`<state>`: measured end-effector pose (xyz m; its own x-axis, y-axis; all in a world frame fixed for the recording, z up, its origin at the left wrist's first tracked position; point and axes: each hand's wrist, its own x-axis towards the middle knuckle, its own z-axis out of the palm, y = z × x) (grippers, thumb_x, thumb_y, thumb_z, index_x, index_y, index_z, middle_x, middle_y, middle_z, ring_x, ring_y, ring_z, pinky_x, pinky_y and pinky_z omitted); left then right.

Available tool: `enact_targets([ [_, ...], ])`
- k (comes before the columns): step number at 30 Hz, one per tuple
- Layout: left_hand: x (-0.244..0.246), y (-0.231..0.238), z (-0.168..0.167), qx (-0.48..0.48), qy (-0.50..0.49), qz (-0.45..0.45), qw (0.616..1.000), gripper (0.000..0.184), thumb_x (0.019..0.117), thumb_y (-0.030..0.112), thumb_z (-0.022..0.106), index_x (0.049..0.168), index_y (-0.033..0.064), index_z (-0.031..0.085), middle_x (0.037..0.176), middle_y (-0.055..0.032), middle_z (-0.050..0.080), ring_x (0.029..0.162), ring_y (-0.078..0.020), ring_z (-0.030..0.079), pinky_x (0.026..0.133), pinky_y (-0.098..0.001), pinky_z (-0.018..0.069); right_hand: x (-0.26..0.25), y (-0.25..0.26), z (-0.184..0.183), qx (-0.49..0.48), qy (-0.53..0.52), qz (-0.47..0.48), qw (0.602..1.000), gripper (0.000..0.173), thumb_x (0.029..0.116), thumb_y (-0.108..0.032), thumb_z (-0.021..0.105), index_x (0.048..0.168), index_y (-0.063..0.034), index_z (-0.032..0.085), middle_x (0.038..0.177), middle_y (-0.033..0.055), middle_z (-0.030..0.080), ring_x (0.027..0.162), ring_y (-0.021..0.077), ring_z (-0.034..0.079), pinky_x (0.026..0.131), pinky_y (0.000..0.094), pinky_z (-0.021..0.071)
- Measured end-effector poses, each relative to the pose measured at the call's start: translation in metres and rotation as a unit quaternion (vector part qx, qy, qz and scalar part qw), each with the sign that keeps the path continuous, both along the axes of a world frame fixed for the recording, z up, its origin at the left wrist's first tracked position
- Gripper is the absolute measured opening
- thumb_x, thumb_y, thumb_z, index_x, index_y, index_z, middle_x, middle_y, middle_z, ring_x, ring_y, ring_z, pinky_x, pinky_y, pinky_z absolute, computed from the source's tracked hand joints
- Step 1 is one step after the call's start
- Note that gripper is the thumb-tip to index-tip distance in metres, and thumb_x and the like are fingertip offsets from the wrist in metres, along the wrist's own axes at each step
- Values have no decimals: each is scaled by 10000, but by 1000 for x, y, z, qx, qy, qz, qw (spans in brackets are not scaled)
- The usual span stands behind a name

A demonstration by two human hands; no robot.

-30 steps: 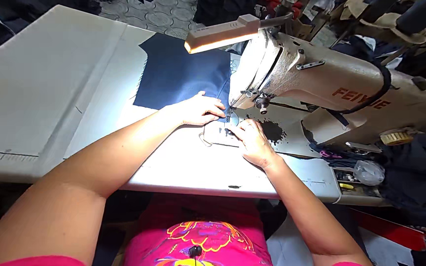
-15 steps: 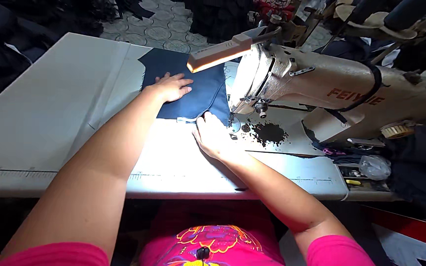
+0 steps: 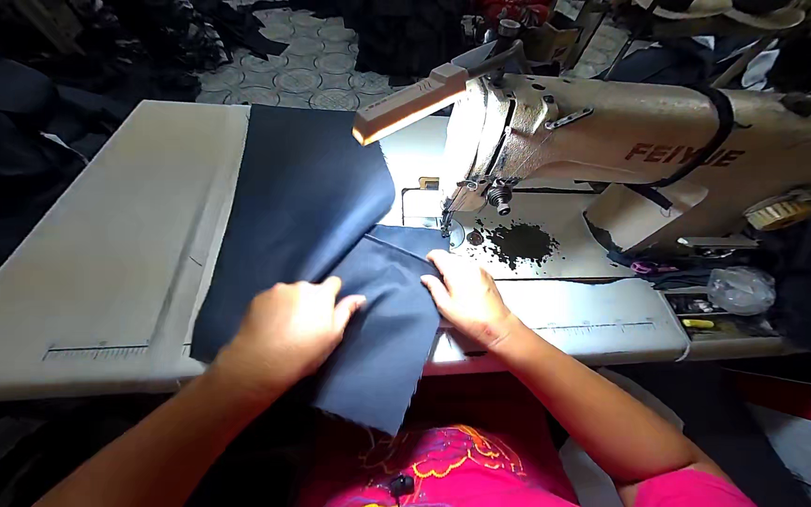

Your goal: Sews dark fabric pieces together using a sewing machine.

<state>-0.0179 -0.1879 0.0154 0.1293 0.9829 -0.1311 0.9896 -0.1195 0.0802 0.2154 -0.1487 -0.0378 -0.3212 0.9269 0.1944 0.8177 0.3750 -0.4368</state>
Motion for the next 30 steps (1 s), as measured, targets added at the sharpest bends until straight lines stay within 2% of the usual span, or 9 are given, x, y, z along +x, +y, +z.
enact_targets([
  [2,-17,28,13,99,-86,-14,991,460,1078,381,484,908,13,703,757,-236,666,775,-477,678,632,-687,487,4,4,4,-17,31,-39,999,250,1007,-147,616,1214,-15,667,947,207,712,898,381,711,777,570,564],
  [4,-35,75,15,200,-128,-45,970,458,1086,276,440,846,-68,626,795,-305,646,806,-530,662,655,-716,461,7,10,3,-5,54,-50,997,207,988,-114,635,1163,-11,676,898,204,704,837,374,706,736,564,563],
  [6,-58,127,3,205,-167,-107,958,403,1096,192,416,1075,-98,696,1113,-326,689,1097,-518,659,926,-708,466,7,16,1,-4,43,-44,998,189,988,-96,630,1137,2,692,944,210,711,918,383,704,821,568,552],
  [9,-92,176,-37,59,-179,-124,974,462,1125,291,356,1453,43,567,1578,-226,437,1486,-442,369,1208,-639,253,10,26,-7,5,11,-24,1000,185,990,-117,639,1107,-2,725,1048,207,718,1072,389,670,967,568,504],
  [12,-110,152,-53,25,-80,28,996,530,1121,376,349,1585,126,392,1639,-249,314,1474,-577,272,1074,-820,251,13,34,-9,-14,9,-25,1000,186,992,-132,636,1097,-6,724,1049,202,717,1090,381,661,990,556,492],
  [15,-116,74,-41,20,-17,212,977,681,1089,472,412,1526,-49,393,1450,-448,417,1262,-693,448,934,-840,366,11,33,-7,-17,-1,-22,1000,198,995,-131,648,1124,-7,731,1058,217,716,1086,403,663,971,578,502],
  [20,-138,-28,-24,-19,70,351,933,714,1048,552,457,1085,-136,643,1081,-400,646,1085,-590,622,854,-743,468,8,39,0,-65,-42,-8,997,208,1011,-153,617,1127,-9,711,1047,214,711,1095,406,655,960,587,492],
  [25,-122,-25,-21,210,-48,110,970,345,1079,184,501,1089,-98,699,1070,-335,680,1025,-535,663,858,-717,497,16,41,-3,-39,-36,12,999,199,997,-137,638,1110,4,720,1018,227,708,1051,422,664,943,597,499],
  [30,-109,34,-54,113,-87,10,990,579,1077,539,359,1551,226,471,1643,-127,370,1516,-496,250,1068,-832,197,24,38,-10,-19,-9,-5,1000,217,978,-159,656,1128,-19,726,975,207,710,1007,416,660,923,603,491],
])
